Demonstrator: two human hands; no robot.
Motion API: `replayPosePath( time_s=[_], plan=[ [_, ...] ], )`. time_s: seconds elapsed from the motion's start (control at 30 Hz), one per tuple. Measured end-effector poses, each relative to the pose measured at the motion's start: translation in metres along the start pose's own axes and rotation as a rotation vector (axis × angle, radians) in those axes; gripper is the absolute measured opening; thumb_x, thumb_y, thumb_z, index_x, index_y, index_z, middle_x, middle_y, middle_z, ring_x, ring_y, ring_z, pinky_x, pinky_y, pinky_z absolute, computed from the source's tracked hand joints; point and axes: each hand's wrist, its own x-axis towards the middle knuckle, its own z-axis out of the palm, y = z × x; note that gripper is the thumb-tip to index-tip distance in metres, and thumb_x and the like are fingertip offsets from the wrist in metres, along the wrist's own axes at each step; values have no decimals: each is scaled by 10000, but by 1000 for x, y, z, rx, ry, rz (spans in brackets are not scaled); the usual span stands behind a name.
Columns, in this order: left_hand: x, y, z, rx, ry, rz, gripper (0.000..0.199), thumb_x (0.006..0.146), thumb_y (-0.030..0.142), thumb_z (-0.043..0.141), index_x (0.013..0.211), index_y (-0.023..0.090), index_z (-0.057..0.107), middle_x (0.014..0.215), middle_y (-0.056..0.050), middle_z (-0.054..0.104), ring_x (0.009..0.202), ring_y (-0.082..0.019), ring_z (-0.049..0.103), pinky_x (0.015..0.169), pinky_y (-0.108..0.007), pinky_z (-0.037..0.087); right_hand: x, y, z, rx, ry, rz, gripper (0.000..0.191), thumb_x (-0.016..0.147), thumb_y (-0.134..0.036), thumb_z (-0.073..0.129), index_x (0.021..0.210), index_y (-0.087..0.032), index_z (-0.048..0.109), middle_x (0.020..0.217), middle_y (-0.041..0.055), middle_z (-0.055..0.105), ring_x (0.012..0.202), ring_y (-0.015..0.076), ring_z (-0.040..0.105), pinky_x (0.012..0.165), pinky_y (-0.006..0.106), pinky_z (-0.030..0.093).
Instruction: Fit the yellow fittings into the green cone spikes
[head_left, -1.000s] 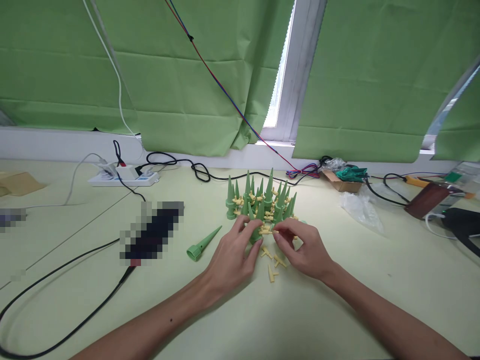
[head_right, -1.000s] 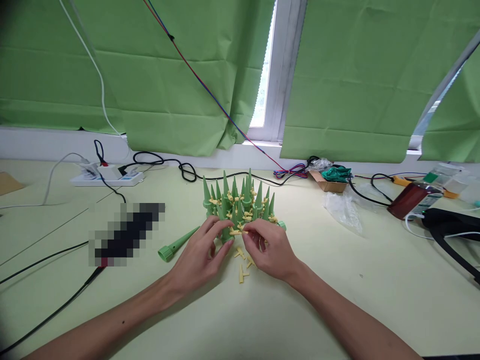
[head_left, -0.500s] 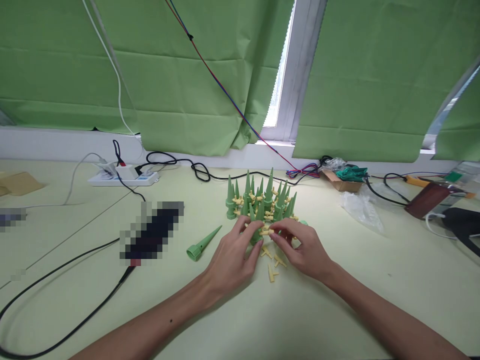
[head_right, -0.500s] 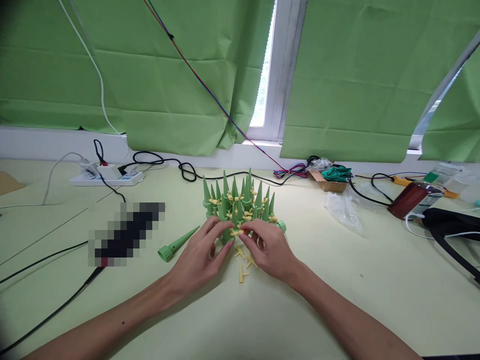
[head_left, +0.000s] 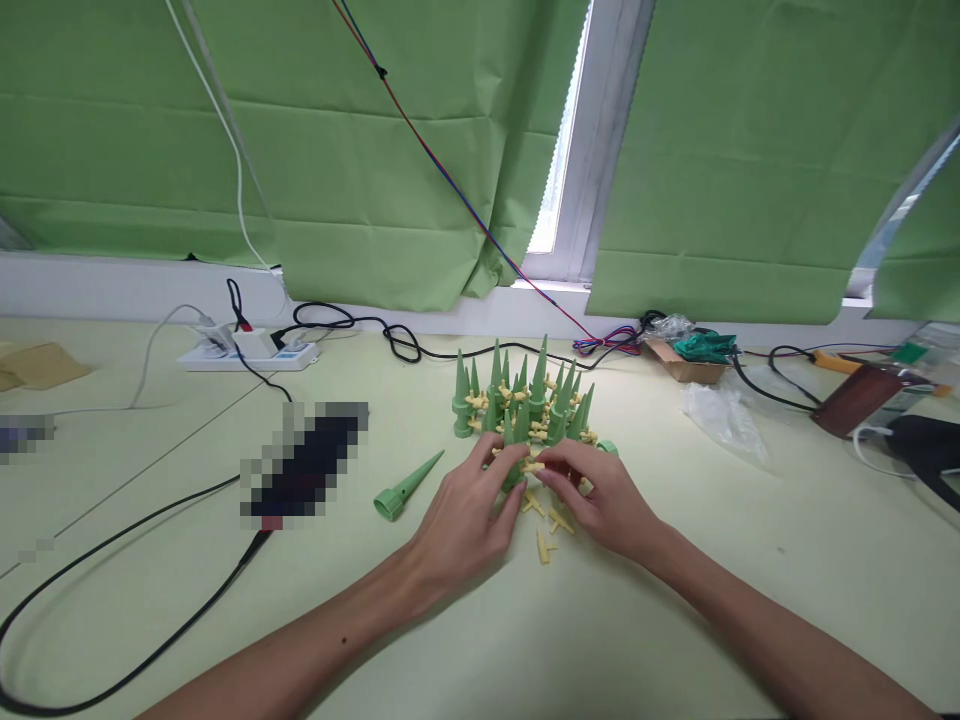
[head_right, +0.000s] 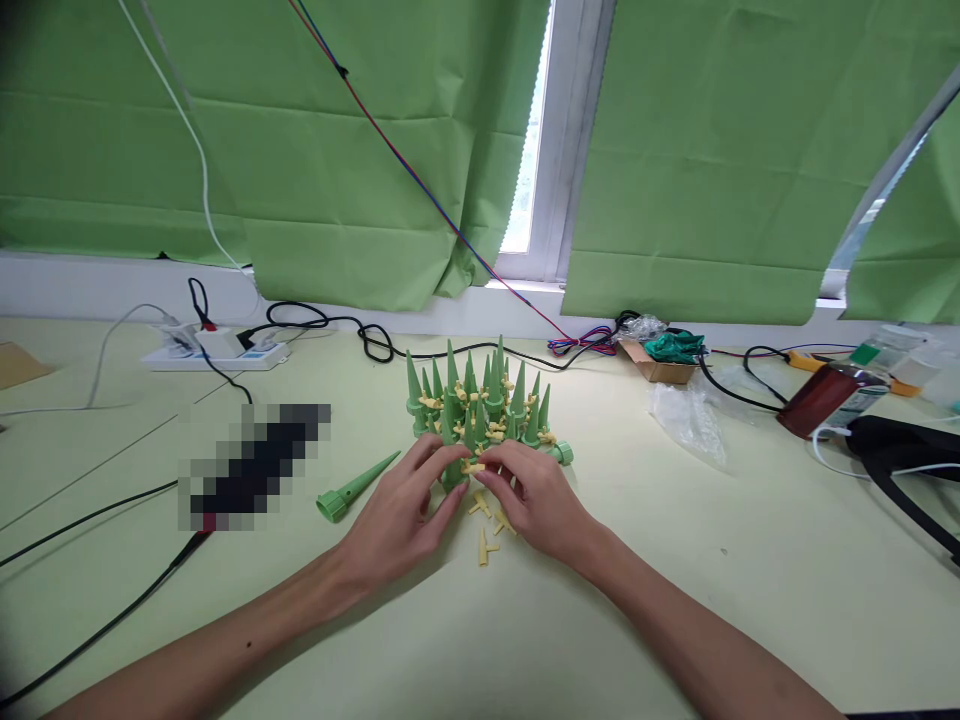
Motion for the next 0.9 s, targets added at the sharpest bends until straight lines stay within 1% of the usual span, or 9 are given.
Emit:
replayPosePath(
  time_s=[0.2,0.3,0.4,0.47,0.53,0.63,0.7,0.8,0.9],
  plan=[
    [1,0,0,41,1,25,276,955,226,445,1228,247,477,1138,-63,515,663,-132,551,607,-284,463,1,1,0,-26,-15,24,187,985,-274,486,863,-185,596,703,15,601,583,134,515,518,247,410],
    [2,1,0,44,-3,39,276,954,220,442,1227,241,475,1122,-62,515,665,-134,552,625,-290,468,1,2,1,-50,-34,41,252,992,-276,468,773,-189,558,640,-12,539,549,123,465,512,243,372],
    [2,2,0,40,-3,53,271,956,215,436,1224,236,474,1101,-61,515,682,-141,558,635,-293,470,0,5,3,-76,-41,57,340,999,-284,449,673,-194,481,586,-32,462,521,116,413,505,246,331],
    [2,3,-1,45,-3,57,265,956,213,434,1217,234,475,1093,-59,513,689,-144,560,633,-296,468,0,5,3,-92,-34,64,378,1007,-287,428,640,-196,451,568,-35,435,514,116,387,504,251,317],
    [2,3,-1,48,-2,56,267,955,209,434,1218,234,472,1092,-58,513,699,-148,564,633,-298,469,0,5,2,-80,-37,73,352,1009,-289,425,678,-192,499,589,-24,479,526,119,408,510,252,334],
    [2,2,-1,51,-3,46,275,952,207,437,1223,238,469,1105,-60,513,737,-160,579,640,-301,476,0,2,0,-4,-56,90,185,985,-299,491,886,-184,597,700,5,597,586,130,509,535,245,402],
    [1,2,0,50,1,42,278,948,208,444,1223,241,471,1117,-64,513,773,-172,589,644,-300,481,0,1,-1,42,-66,89,135,956,-298,549,998,-181,600,775,23,632,625,138,553,539,239,433],
    [1,0,1,44,11,46,280,943,204,453,1219,243,476,1122,-66,515,806,-179,598,662,-301,491,0,1,0,60,-90,66,110,942,-259,567,1014,-180,594,840,41,640,646,138,565,540,233,445],
    [1,0,1,43,11,46,282,941,202,457,1219,243,478,1112,-65,518,784,-173,595,654,-298,489,-1,2,1,38,-94,46,68,951,-224,542,966,-181,592,812,34,625,635,134,550,553,236,434]
  ],
)
